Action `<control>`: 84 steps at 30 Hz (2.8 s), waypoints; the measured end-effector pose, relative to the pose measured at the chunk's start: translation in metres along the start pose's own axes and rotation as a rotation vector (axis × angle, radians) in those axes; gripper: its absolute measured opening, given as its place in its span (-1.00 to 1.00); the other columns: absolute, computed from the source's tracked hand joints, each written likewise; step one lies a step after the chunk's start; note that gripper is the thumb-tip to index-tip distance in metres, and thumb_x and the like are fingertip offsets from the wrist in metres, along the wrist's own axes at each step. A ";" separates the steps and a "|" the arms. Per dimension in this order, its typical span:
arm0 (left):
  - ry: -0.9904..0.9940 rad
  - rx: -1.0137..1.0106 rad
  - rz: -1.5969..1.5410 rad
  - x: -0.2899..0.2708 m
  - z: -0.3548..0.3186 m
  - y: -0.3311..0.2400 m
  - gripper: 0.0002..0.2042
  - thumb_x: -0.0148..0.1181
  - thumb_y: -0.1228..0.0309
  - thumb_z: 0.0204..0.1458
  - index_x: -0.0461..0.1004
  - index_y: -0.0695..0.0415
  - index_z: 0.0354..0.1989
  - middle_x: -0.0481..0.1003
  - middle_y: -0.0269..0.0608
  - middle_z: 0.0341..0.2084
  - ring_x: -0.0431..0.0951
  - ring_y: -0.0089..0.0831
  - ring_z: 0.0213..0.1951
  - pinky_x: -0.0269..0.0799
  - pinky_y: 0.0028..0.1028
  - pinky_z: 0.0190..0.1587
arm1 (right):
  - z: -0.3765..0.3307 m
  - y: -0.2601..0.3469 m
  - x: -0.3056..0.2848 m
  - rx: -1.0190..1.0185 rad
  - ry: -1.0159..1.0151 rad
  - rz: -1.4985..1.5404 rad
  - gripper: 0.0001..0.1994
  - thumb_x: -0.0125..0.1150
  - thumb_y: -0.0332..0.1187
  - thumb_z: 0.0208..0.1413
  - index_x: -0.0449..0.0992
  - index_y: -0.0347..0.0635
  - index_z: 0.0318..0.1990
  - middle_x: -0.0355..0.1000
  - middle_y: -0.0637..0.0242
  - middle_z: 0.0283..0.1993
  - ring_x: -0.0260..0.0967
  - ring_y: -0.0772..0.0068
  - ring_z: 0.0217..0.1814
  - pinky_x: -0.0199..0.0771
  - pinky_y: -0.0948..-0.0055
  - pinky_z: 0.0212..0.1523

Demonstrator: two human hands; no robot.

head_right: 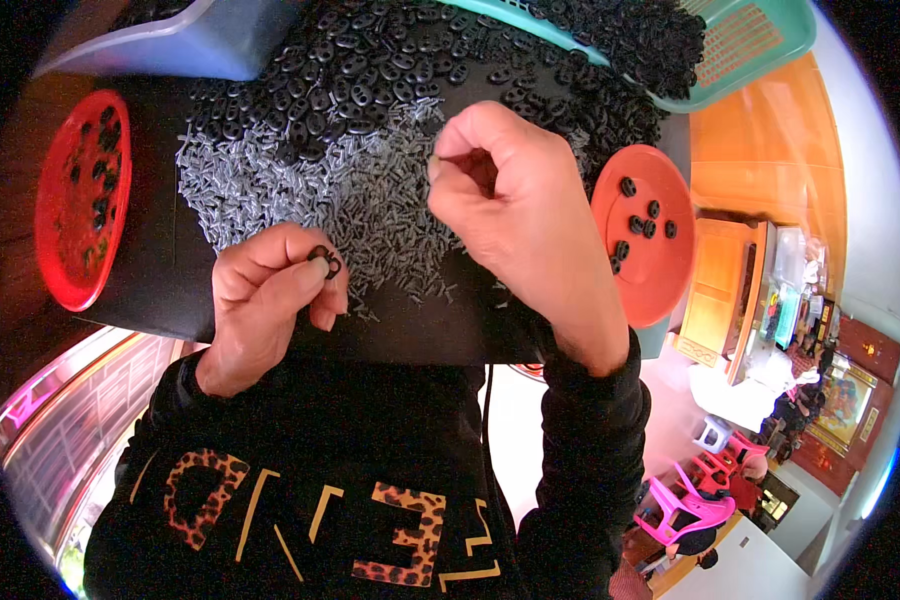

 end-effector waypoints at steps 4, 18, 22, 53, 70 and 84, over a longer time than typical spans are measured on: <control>0.011 0.010 -0.027 0.003 -0.001 -0.001 -0.89 -0.01 0.55 0.14 0.43 0.27 -0.39 0.46 -0.31 -0.53 0.36 -0.72 -0.53 0.31 -0.67 -0.44 | -0.007 0.010 0.010 0.053 0.060 0.191 -0.95 0.10 -0.60 0.01 0.39 -0.26 -0.39 0.26 0.61 -0.49 0.09 0.86 -0.49 0.08 0.76 -0.49; -0.035 0.031 0.016 0.009 0.000 0.000 -0.87 -0.06 0.51 0.12 0.40 0.29 -0.38 0.44 -0.14 -0.55 0.36 -0.53 -0.58 0.31 -0.55 -0.50 | -0.013 0.003 0.023 -0.010 0.170 0.313 -0.91 0.06 -0.62 0.03 0.43 -0.28 -0.31 0.37 0.47 -0.38 0.18 0.80 -0.44 0.16 0.76 -0.46; -0.027 0.050 -0.001 0.008 0.000 0.000 -0.86 -0.06 0.49 0.14 0.40 0.29 -0.37 0.45 -0.14 -0.54 0.37 -0.52 -0.57 0.33 -0.55 -0.50 | -0.020 0.014 0.023 -0.023 0.186 0.394 -0.88 0.10 -0.57 0.08 0.45 -0.32 -0.21 0.39 0.42 -0.37 0.18 0.80 -0.51 0.12 0.76 -0.57; 0.055 0.122 -0.055 0.006 -0.008 -0.001 -0.86 -0.02 0.47 0.20 0.45 0.26 -0.29 0.51 -0.30 -0.46 0.46 -0.67 -0.46 0.44 -0.63 -0.38 | -0.031 0.028 0.046 0.017 0.179 0.523 -0.88 0.07 -0.43 0.19 0.39 -0.32 -0.32 0.27 0.49 -0.50 0.07 0.80 -0.62 0.01 0.75 -0.62; 0.098 0.286 0.153 0.009 -0.003 -0.012 -0.90 0.00 0.57 0.15 0.43 0.30 -0.36 0.47 -0.29 -0.51 0.44 -0.64 -0.52 0.36 -0.65 -0.48 | -0.041 0.035 0.041 -0.017 0.089 0.454 -0.91 0.07 -0.47 0.18 0.34 -0.29 -0.35 0.29 0.46 -0.48 0.21 0.74 -0.50 0.17 0.72 -0.50; 0.220 0.234 0.188 0.003 -0.001 -0.012 -0.91 -0.02 0.59 0.14 0.41 0.28 -0.38 0.46 -0.30 -0.53 0.44 -0.64 -0.54 0.35 -0.63 -0.50 | -0.032 0.040 0.032 -0.344 0.286 0.065 -0.97 0.07 -0.60 0.09 0.36 -0.33 -0.35 0.27 0.26 -0.49 0.21 0.39 -0.52 0.19 0.49 -0.51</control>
Point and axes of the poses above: each hand's wrist, its own z-axis towards the middle knuckle, its own x-axis out of the palm, y = z × x, the point moved 3 cm from there along z, towards the middle knuckle
